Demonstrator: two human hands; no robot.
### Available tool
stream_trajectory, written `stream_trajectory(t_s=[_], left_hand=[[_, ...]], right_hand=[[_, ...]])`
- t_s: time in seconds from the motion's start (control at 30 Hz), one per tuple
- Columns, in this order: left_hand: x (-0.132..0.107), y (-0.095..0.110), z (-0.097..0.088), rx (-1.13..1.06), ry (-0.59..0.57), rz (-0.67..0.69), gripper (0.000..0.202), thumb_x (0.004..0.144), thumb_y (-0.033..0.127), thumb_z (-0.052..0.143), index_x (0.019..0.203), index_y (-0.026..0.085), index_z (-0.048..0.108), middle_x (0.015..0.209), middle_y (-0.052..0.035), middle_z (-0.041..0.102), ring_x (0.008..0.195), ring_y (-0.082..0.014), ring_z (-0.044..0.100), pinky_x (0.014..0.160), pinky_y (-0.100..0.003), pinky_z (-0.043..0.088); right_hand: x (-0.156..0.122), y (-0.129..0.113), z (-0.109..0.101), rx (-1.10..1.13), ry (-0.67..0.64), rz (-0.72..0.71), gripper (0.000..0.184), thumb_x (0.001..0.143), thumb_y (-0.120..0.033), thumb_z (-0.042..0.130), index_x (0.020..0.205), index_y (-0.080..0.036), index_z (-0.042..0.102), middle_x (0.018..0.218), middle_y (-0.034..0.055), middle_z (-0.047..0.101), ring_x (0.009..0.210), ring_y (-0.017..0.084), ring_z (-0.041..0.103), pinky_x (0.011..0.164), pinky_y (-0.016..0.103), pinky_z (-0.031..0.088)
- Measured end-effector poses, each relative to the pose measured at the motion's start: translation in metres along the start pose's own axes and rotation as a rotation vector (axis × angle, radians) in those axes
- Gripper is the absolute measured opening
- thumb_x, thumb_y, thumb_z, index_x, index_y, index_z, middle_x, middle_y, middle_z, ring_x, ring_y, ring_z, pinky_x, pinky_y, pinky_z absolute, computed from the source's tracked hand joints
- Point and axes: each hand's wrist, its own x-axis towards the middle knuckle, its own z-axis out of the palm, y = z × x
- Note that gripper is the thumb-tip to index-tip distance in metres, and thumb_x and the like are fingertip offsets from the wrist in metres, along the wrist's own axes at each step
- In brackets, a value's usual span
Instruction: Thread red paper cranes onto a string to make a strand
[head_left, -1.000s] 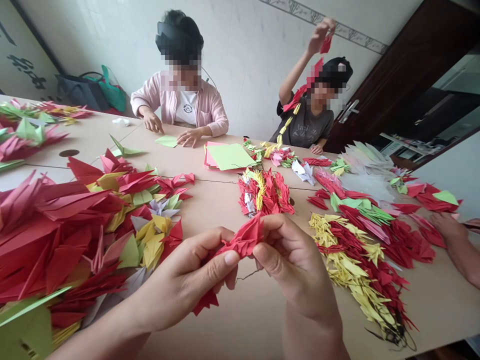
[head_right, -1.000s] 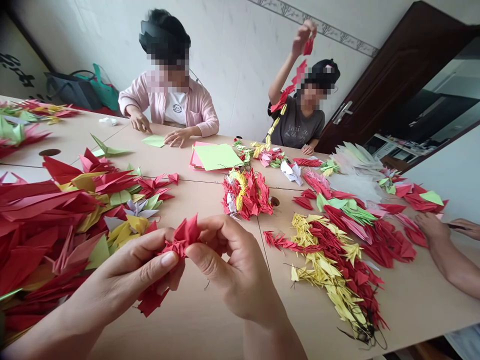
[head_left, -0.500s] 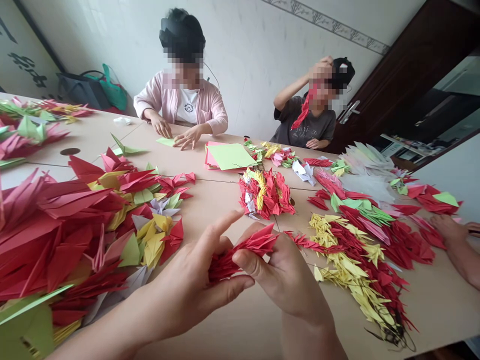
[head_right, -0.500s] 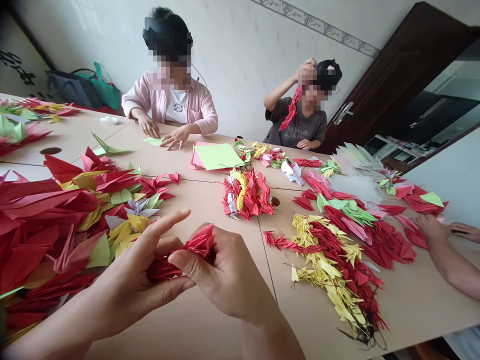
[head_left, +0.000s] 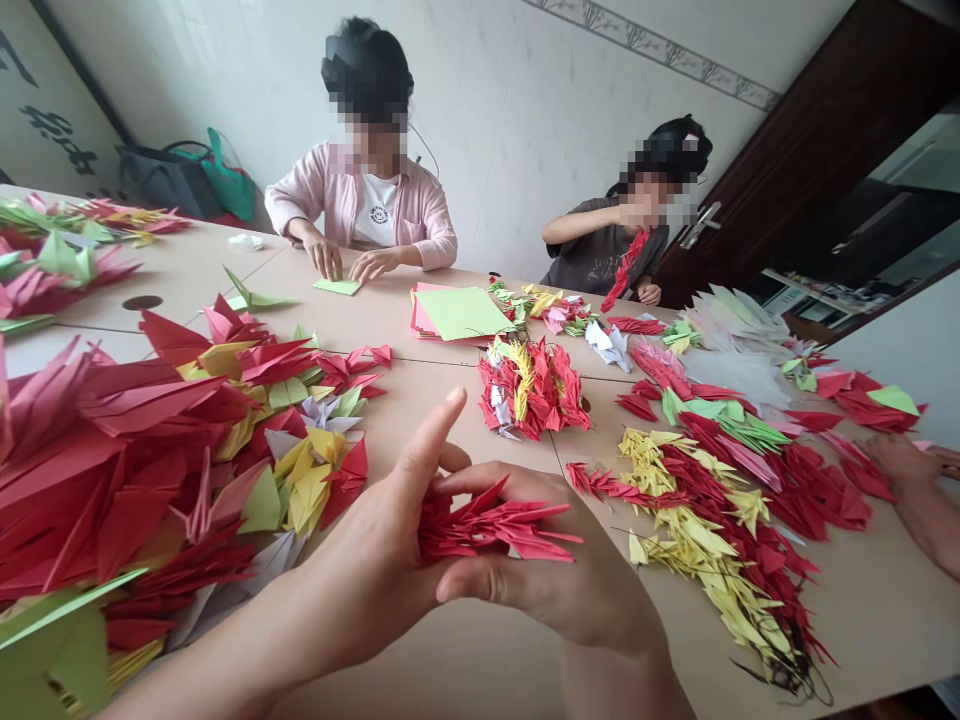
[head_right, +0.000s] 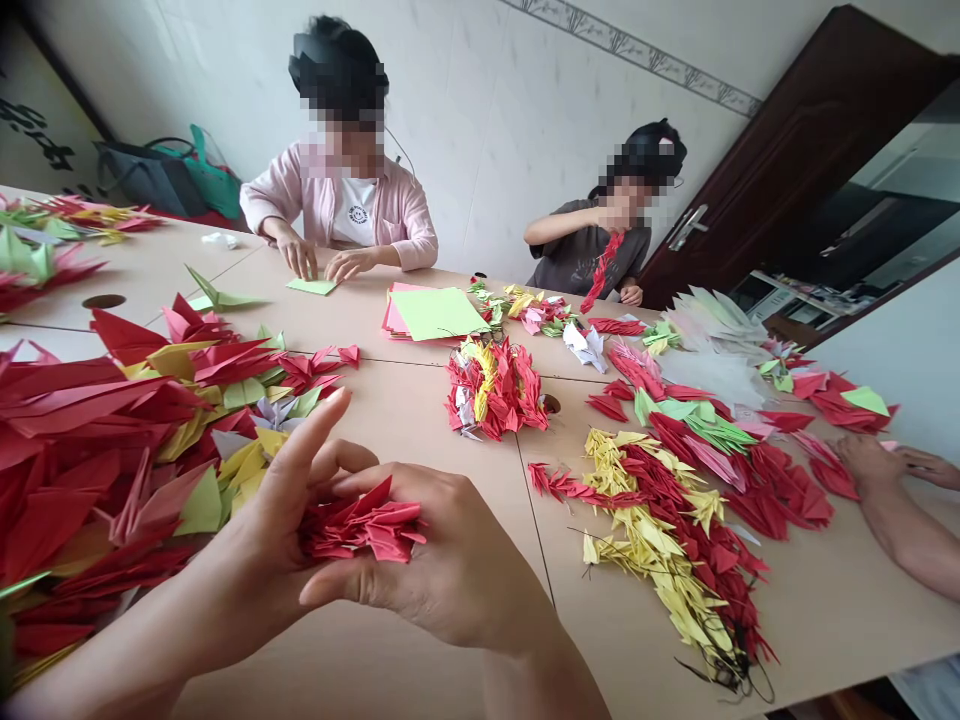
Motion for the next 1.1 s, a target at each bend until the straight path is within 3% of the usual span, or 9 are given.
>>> stream_trajectory(t_s=[0.2, 0.37, 0.4, 0.57, 0.67, 0.77, 0.87, 1.1], left_hand=[[0.001, -0.001, 0.001, 0.029, -0.028, -0.001, 0.107, 0.079, 0.012, 0.071, 0.151, 0.048, 0.001, 0.126, -0.0091, 0.054, 0.081, -0.0167, 0.065, 0.067, -0.026, 0.056], [0.000, 0.003, 0.005, -0.019, -0.007, -0.031, 0.101, 0.081, 0.013, 0.068, 0.149, 0.052, 0.005, 0.129, -0.0083, 0.051, 0.070, -0.0113, 0.060, 0.058, -0.023, 0.055], [0.000, 0.004, 0.004, -0.036, -0.008, -0.055, 0.100, 0.082, 0.015, 0.069, 0.149, 0.053, 0.005, 0.132, -0.0084, 0.050, 0.071, -0.0111, 0.060, 0.058, -0.023, 0.054], [-0.001, 0.005, -0.006, -0.122, -0.113, -0.206, 0.097, 0.083, 0.027, 0.072, 0.149, 0.053, 0.005, 0.145, -0.0075, 0.045, 0.096, -0.0169, 0.062, 0.073, -0.024, 0.055], [0.001, 0.005, -0.010, -0.192, -0.167, -0.255, 0.077, 0.087, 0.031, 0.067, 0.147, 0.049, 0.021, 0.127, -0.0030, 0.058, 0.098, -0.0153, 0.060, 0.083, -0.025, 0.053], [0.005, 0.010, -0.012, -0.317, -0.204, -0.312, 0.043, 0.092, 0.034, 0.060, 0.132, 0.038, 0.046, 0.097, 0.0010, 0.062, 0.081, -0.0104, 0.059, 0.069, -0.018, 0.051], [0.008, 0.015, -0.012, -0.398, -0.219, -0.360, 0.015, 0.094, 0.036, 0.057, 0.107, 0.028, 0.059, 0.084, 0.0026, 0.059, 0.067, -0.0067, 0.055, 0.057, -0.014, 0.046], [0.006, 0.016, -0.013, -0.236, -0.141, -0.299, 0.013, 0.095, 0.037, 0.054, 0.096, 0.026, 0.061, 0.080, 0.0034, 0.055, 0.064, -0.0074, 0.051, 0.056, -0.016, 0.043]], right_hand=[[0.001, -0.002, 0.003, 0.035, -0.014, 0.052, 0.037, 0.074, -0.027, 0.082, 0.107, -0.030, 0.068, 0.103, -0.0031, 0.073, 0.089, 0.016, 0.068, 0.078, 0.026, 0.053], [0.000, 0.001, 0.002, -0.064, 0.037, -0.021, 0.005, 0.084, -0.026, 0.073, 0.085, -0.024, 0.068, 0.088, -0.0026, 0.073, 0.078, 0.015, 0.067, 0.070, 0.027, 0.052], [0.000, 0.001, 0.002, -0.088, 0.060, -0.032, 0.006, 0.085, -0.027, 0.071, 0.082, -0.023, 0.068, 0.083, -0.0027, 0.072, 0.074, 0.014, 0.067, 0.067, 0.026, 0.052], [-0.001, -0.004, -0.008, -0.136, 0.204, -0.099, 0.012, 0.090, -0.028, 0.065, 0.079, -0.022, 0.067, 0.074, -0.0019, 0.066, 0.068, 0.013, 0.062, 0.062, 0.025, 0.051], [-0.004, -0.006, -0.016, -0.126, 0.318, -0.145, 0.024, 0.088, -0.029, 0.067, 0.067, -0.021, 0.060, 0.059, -0.0051, 0.054, 0.054, 0.009, 0.050, 0.054, 0.022, 0.044], [-0.007, -0.006, -0.021, -0.125, 0.378, -0.178, 0.032, 0.088, -0.031, 0.068, 0.061, -0.020, 0.054, 0.056, -0.0055, 0.048, 0.052, 0.009, 0.045, 0.052, 0.023, 0.039], [-0.007, -0.006, -0.023, -0.127, 0.365, -0.196, 0.034, 0.089, -0.031, 0.066, 0.060, -0.019, 0.051, 0.056, -0.0050, 0.047, 0.053, 0.009, 0.045, 0.053, 0.023, 0.038], [-0.012, -0.010, -0.020, -0.159, 0.376, -0.209, 0.030, 0.088, -0.033, 0.067, 0.065, -0.020, 0.053, 0.059, -0.0046, 0.047, 0.055, 0.009, 0.045, 0.053, 0.023, 0.040]])
